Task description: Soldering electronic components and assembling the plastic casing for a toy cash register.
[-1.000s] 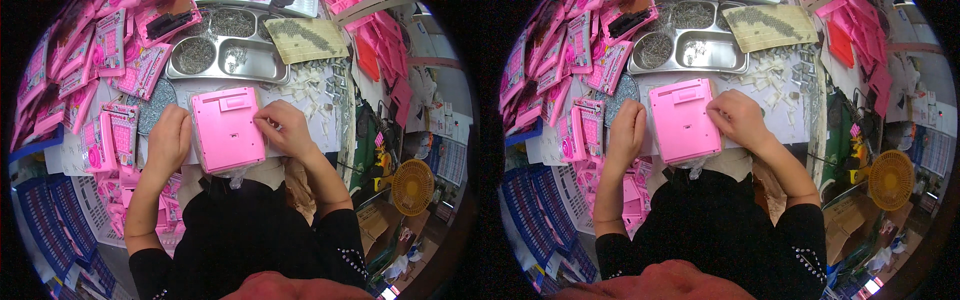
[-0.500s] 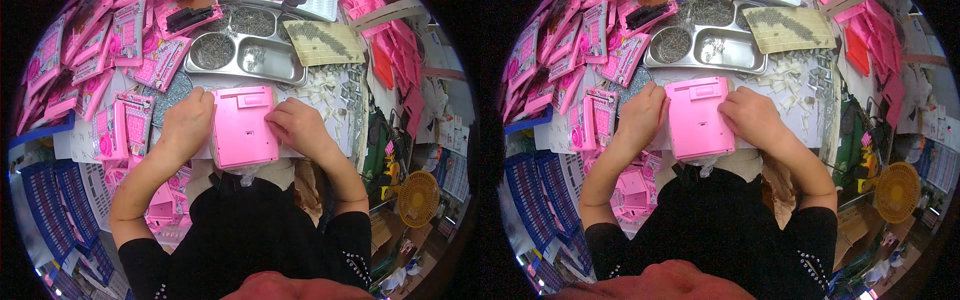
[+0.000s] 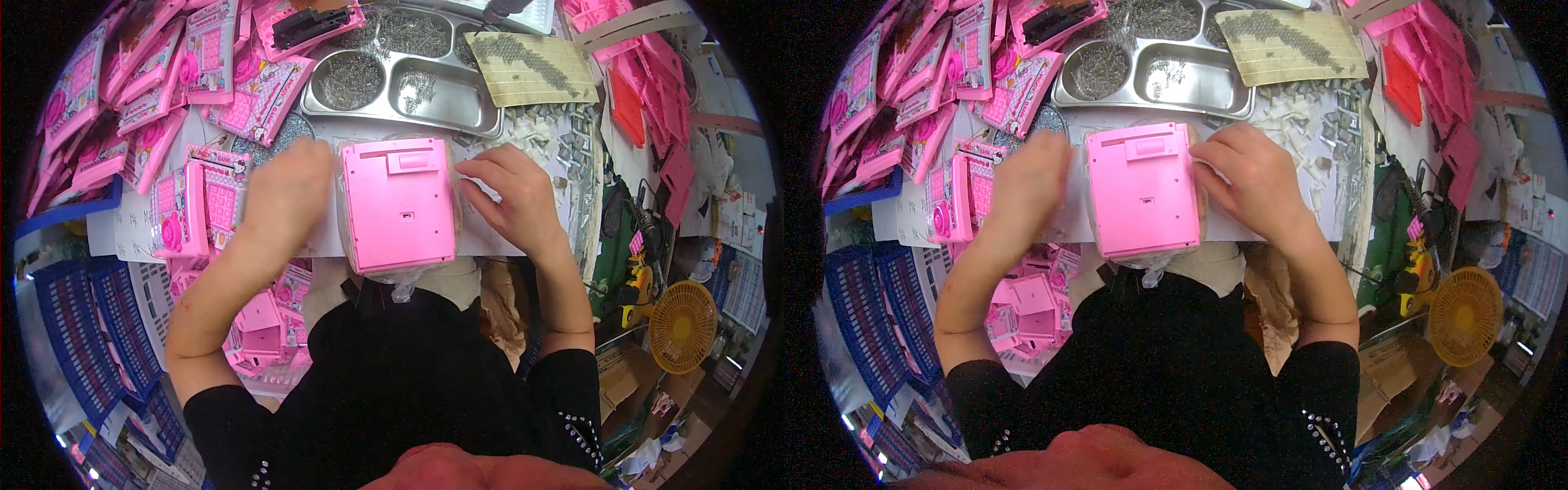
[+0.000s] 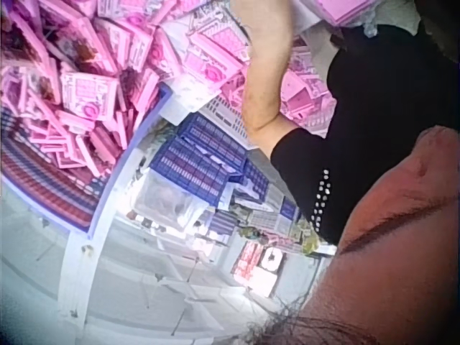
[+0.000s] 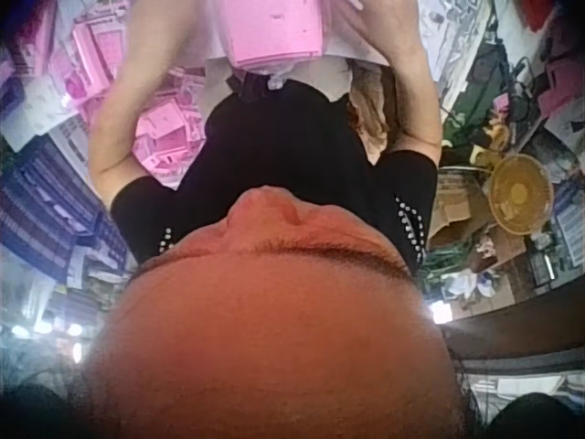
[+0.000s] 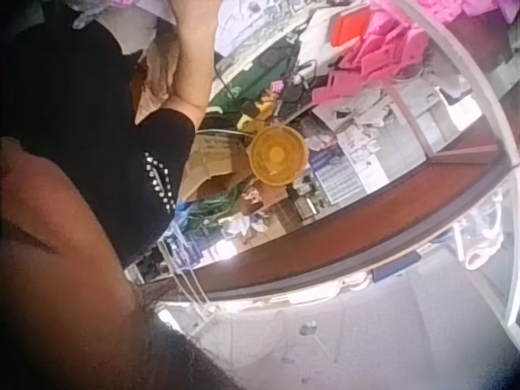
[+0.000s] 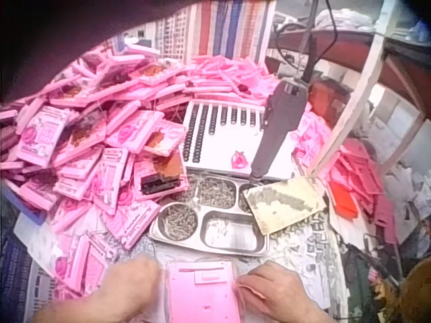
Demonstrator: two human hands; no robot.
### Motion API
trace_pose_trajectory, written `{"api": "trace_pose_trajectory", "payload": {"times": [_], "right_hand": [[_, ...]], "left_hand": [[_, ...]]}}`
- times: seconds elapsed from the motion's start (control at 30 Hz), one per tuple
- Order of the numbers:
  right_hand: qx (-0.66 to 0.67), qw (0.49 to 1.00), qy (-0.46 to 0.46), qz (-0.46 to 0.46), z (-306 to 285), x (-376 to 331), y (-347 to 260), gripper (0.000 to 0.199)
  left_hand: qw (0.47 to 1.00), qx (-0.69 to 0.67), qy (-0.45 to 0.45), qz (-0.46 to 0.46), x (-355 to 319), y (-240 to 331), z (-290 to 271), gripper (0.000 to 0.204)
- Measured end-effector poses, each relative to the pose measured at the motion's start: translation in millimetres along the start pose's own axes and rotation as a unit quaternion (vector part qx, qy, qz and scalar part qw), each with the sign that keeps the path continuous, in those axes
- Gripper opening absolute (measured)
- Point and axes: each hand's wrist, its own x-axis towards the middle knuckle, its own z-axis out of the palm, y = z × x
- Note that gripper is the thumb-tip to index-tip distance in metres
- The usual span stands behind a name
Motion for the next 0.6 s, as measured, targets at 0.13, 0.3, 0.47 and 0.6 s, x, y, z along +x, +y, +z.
{"api": "trace_pose_trajectory", "payload": {"times": [0.13, 0.3, 0.47, 0.6], "right_hand": [[-0.011, 0.998, -0.028, -0.06, 22, 46, -14, 0.013], [-0.055, 0.97, -0.199, -0.131, 116, 144, -36, 0.011], [-0.12, 0.941, -0.278, -0.152, 142, 170, -59, 0.013], [-0.115, 0.943, -0.264, -0.165, 136, 172, -62, 0.015]], "left_hand": [[0.996, 0.066, 0.004, -0.064, -15, -45, 0, 0.009], [0.995, 0.075, 0.058, -0.042, -29, -51, 26, 0.009], [0.989, 0.047, 0.128, -0.061, -32, -55, 29, 0.012], [0.987, 0.032, 0.145, -0.064, -34, -56, 30, 0.015]]}}
